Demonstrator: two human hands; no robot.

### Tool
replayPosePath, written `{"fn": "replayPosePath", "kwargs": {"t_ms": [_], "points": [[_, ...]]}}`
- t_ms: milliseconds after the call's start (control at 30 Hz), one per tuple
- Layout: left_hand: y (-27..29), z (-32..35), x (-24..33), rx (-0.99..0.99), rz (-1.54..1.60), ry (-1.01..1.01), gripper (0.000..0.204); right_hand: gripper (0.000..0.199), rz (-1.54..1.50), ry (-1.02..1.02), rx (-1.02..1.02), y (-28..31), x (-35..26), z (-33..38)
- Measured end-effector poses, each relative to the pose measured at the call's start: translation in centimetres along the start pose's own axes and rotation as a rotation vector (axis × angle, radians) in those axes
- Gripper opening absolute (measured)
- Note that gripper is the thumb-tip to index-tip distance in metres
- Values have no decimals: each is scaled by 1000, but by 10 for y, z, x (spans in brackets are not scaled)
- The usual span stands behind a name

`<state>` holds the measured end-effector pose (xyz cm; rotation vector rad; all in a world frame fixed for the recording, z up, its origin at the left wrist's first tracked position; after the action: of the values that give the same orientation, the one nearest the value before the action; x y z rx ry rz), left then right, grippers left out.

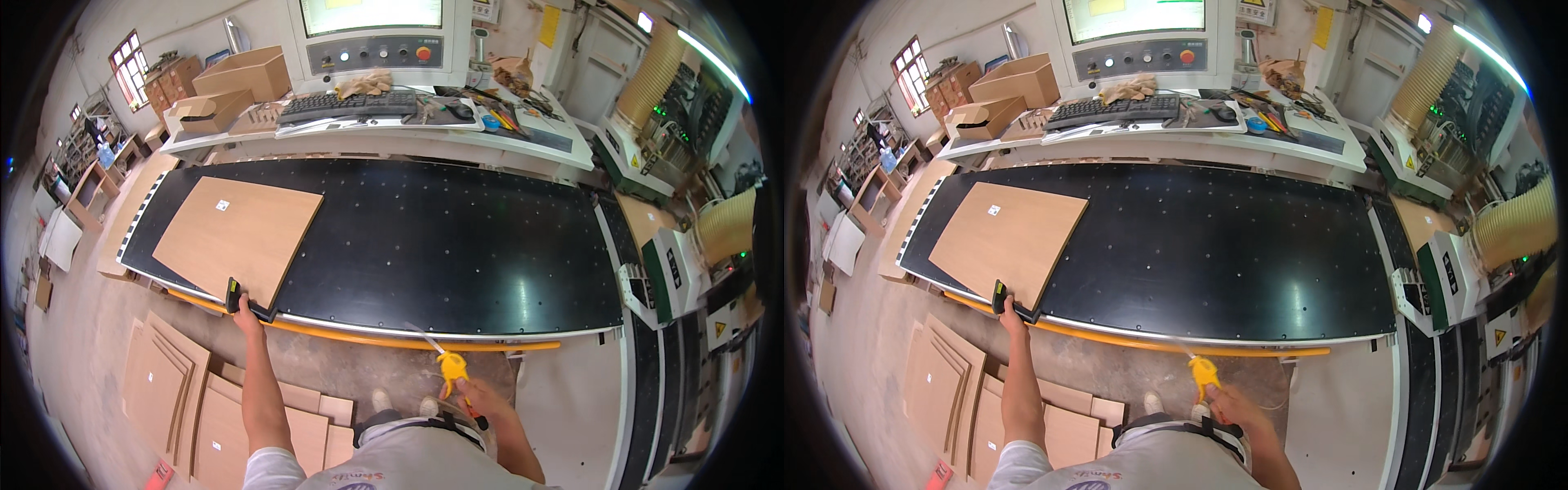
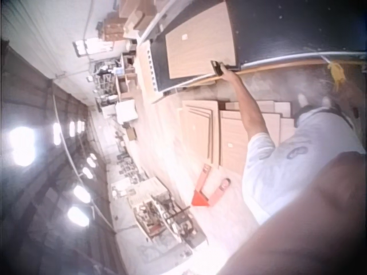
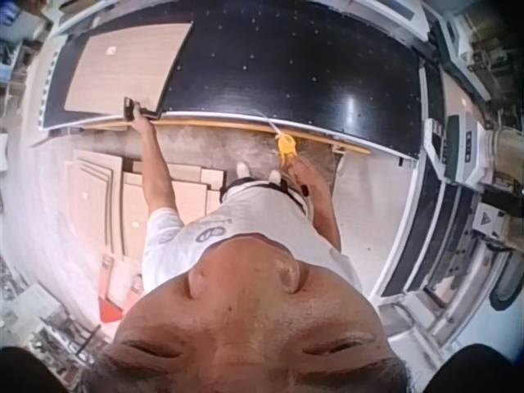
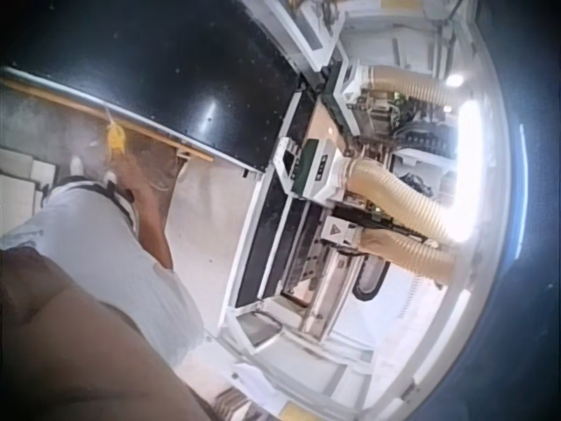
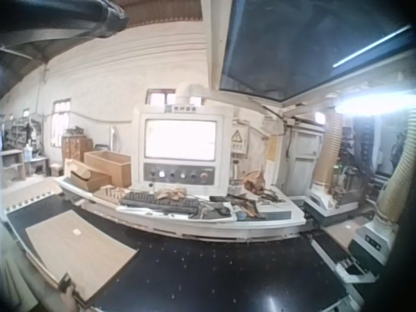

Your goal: The person repeatedly picks up flat cardboard sheets from the floor, scans their barcodes with a handheld scanner, places them on a conveyor table, and then returns them to the floor stack. This cycle is performed multiple times.

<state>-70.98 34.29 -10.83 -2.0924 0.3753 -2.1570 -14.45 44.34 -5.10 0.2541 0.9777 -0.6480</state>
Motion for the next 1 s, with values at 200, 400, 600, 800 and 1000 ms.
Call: {"fn": "replayPosePath", "kwargs": {"t_ms": [200, 400, 600, 800, 1000], "points": [[-6, -11, -21, -29, 1, -21, 29, 39, 144, 5, -427, -29, -24, 13], [35, -43, -24, 47, 12, 79, 30, 45, -60, 16, 313, 46, 24, -13], [11, -31, -26, -38, -27, 43, 30, 52, -273, 185, 1426, 149, 81, 58], [4, -23, -18, -39, -81, 14, 41, 51, -340, 206, 1682, 146, 105, 102], [17, -46, -34, 51, -170, 19, 37, 42, -749, 316, 1961, 153, 149, 162]]}}
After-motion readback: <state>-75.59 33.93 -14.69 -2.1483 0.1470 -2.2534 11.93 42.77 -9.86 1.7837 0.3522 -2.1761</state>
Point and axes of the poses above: each hand's wrist, its own z-axis away from the middle knuckle, its own y-axis out of the back of the hand, x = y × z, the point moved 5 cm from there along -z, towards the middle knuckle, and after that the axes turned 1 degree about -y, right-handed, at the moved point
